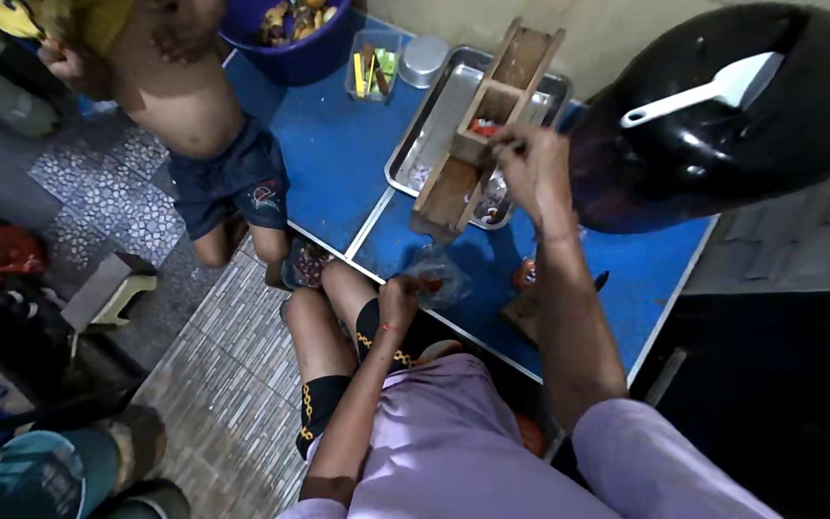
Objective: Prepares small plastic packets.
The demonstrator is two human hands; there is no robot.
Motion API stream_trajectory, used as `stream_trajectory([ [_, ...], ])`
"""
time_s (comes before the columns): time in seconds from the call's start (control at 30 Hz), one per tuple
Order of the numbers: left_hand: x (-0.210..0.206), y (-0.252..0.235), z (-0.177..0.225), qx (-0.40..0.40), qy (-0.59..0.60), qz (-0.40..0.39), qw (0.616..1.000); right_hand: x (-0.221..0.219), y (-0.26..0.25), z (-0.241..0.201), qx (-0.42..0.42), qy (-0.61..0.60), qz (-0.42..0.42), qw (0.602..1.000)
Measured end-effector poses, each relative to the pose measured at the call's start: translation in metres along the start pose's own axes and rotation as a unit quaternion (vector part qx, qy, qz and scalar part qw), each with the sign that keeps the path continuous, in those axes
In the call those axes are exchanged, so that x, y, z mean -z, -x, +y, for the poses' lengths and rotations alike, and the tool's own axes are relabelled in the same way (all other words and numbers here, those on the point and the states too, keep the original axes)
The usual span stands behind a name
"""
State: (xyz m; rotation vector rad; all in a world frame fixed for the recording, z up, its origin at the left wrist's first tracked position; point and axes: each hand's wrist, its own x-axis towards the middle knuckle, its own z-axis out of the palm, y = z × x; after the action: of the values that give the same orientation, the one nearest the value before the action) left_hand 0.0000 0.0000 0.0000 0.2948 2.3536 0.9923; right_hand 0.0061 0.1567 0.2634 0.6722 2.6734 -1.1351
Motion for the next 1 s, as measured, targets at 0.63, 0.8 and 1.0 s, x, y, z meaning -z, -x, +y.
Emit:
stream_trajectory([
  [0.63, -0.028, -0.006, -0.017, -0.080, -0.150, 0.054, 0.984, -0.228, -0.069, 0.210, 0.170, 0.098, -0.033, 0.980],
  [0.8, -0.032, -0.011, -0.017, -0.057, -0.170, 0.028, 0.983, -0.234, -0.072, 0.217, 0.187, 0.121, -0.038, 0.974],
  [1.0, -0.033, -0.010, -0.018, -0.067, -0.176, 0.030, 0.982, -0.234, -0.068, 0.210, 0.159, 0.159, -0.067, 0.972],
])
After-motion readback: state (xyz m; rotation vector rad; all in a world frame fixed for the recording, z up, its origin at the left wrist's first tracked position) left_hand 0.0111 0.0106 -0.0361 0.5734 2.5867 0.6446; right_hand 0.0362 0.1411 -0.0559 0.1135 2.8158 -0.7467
